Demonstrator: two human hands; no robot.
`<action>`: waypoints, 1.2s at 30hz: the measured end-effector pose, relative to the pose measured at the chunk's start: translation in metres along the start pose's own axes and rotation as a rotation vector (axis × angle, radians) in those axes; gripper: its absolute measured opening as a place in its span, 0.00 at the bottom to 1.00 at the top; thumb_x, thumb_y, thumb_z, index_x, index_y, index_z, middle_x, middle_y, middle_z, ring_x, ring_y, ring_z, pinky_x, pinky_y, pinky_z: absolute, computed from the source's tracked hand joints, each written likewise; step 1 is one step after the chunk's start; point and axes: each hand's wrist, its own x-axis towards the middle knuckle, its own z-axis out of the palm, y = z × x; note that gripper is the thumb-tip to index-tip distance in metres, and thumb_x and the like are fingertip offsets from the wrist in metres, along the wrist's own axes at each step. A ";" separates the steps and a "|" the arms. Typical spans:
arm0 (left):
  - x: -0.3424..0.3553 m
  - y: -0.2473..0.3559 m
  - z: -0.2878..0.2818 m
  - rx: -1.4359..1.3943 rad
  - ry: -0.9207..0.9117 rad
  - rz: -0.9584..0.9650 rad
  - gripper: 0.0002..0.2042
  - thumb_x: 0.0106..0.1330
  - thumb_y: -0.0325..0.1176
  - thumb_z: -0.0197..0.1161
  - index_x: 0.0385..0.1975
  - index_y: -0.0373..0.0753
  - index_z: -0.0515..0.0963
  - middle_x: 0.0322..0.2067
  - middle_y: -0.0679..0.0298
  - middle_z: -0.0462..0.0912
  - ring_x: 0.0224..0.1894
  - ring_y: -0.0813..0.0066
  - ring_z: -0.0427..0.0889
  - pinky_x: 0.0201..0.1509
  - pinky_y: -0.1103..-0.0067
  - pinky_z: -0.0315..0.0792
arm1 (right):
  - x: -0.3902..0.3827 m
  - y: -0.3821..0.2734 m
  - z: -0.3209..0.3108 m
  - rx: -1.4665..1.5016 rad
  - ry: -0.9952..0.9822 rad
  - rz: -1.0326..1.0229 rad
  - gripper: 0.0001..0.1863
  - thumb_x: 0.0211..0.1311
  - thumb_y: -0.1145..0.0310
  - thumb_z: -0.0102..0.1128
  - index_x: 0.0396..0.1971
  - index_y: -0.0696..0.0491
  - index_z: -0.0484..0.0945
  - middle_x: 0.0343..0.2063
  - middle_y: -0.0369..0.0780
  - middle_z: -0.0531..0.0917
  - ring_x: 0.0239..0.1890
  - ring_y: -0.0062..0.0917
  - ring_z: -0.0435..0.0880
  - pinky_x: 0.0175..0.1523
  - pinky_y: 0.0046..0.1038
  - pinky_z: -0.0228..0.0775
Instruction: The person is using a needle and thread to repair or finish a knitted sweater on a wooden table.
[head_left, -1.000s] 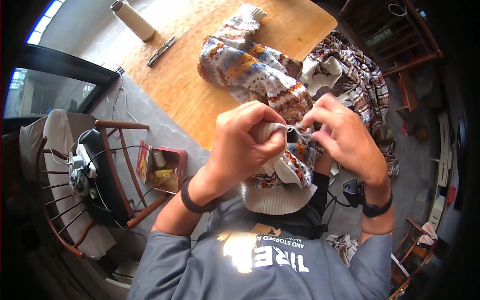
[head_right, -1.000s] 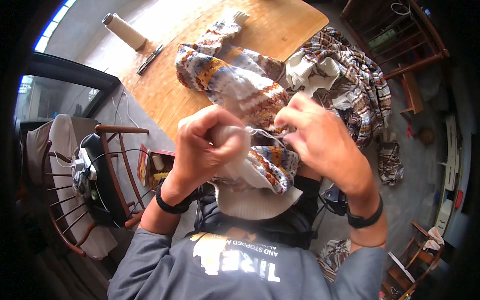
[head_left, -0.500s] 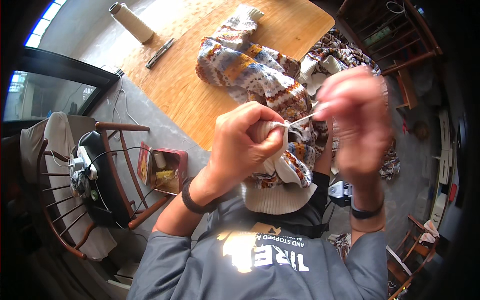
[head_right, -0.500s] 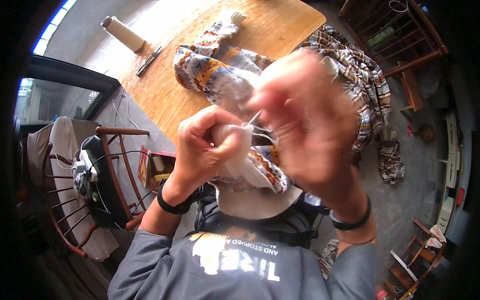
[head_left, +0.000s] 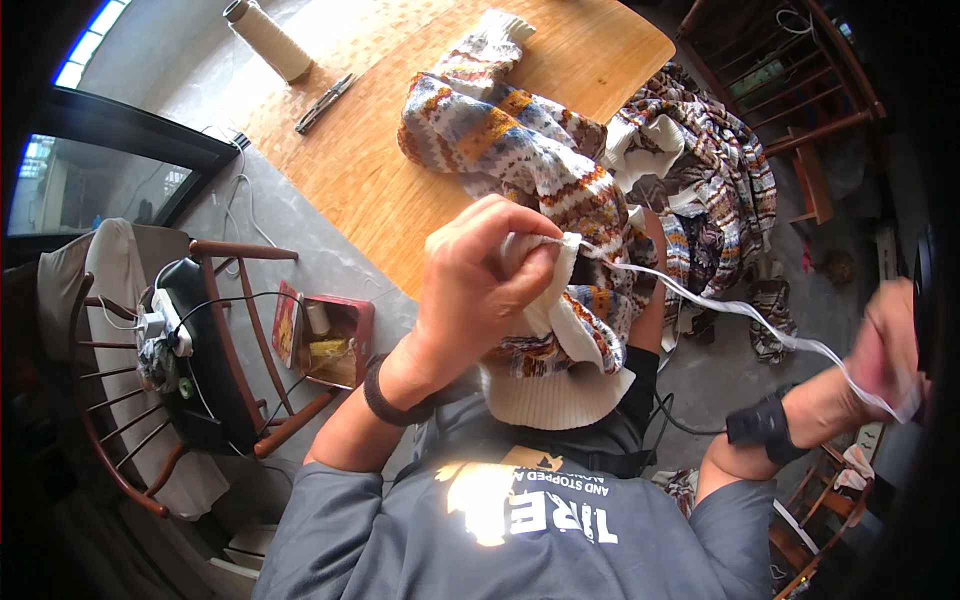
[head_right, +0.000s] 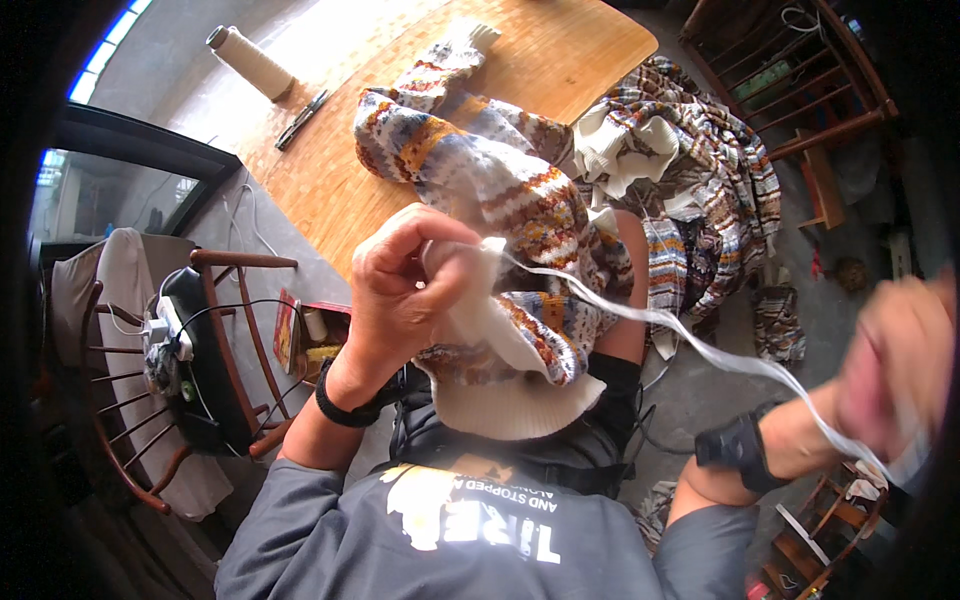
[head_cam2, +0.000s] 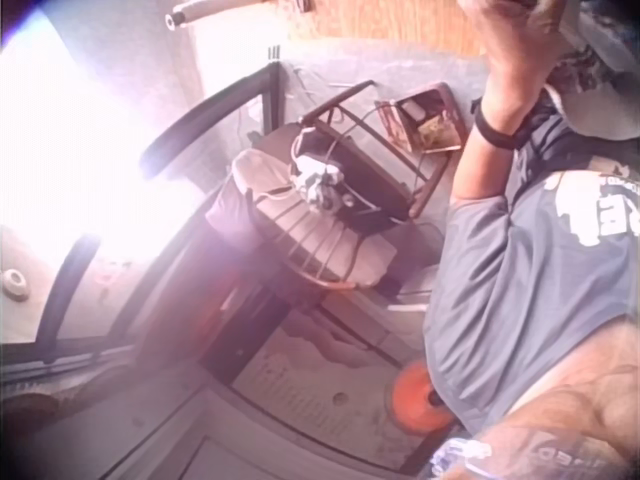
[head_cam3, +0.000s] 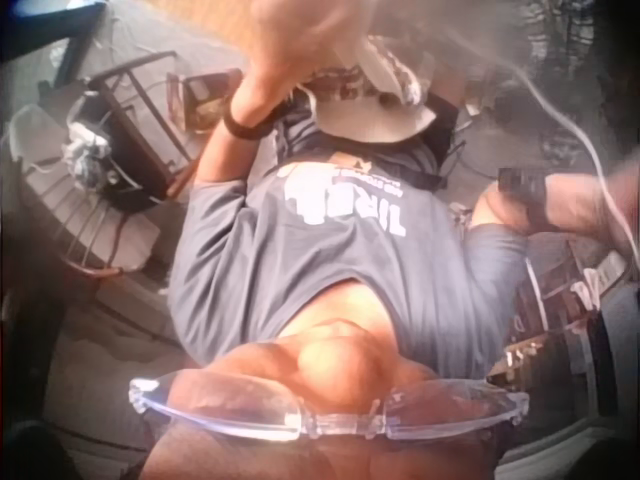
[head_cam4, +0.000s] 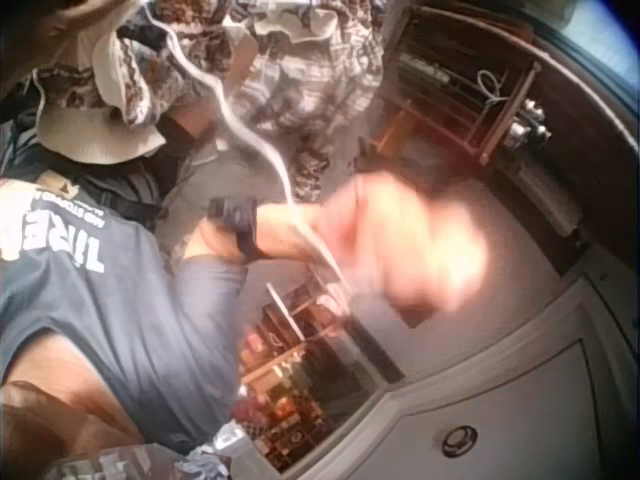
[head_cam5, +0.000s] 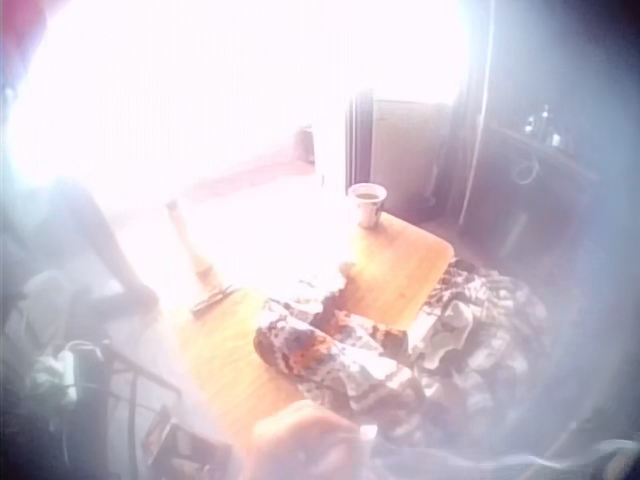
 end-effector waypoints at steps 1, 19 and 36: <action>0.001 0.003 0.002 -0.003 -0.010 0.006 0.05 0.50 0.23 0.65 0.26 0.36 0.78 0.26 0.60 0.78 0.26 0.67 0.79 0.30 0.77 0.72 | -0.007 0.018 0.002 -0.238 0.091 0.035 0.06 0.63 0.74 0.52 0.39 0.56 0.73 0.24 0.35 0.77 0.24 0.16 0.77 0.31 0.19 0.74; -0.006 0.013 0.000 0.171 -0.028 0.213 0.06 0.51 0.20 0.67 0.29 0.38 0.81 0.28 0.62 0.78 0.28 0.73 0.80 0.26 0.82 0.71 | -0.045 0.160 0.077 -0.247 -0.064 0.635 0.03 0.60 0.79 0.57 0.33 0.59 0.77 0.23 0.31 0.77 0.24 0.08 0.73 0.29 0.13 0.66; -0.008 0.008 -0.002 -0.349 -0.188 -0.228 0.06 0.62 0.24 0.62 0.37 0.33 0.79 0.37 0.65 0.80 0.35 0.84 0.79 0.33 0.87 0.77 | -0.060 0.161 0.080 -0.158 0.036 0.692 0.03 0.60 0.79 0.58 0.34 0.58 0.76 0.26 0.33 0.78 0.27 0.11 0.76 0.32 0.13 0.68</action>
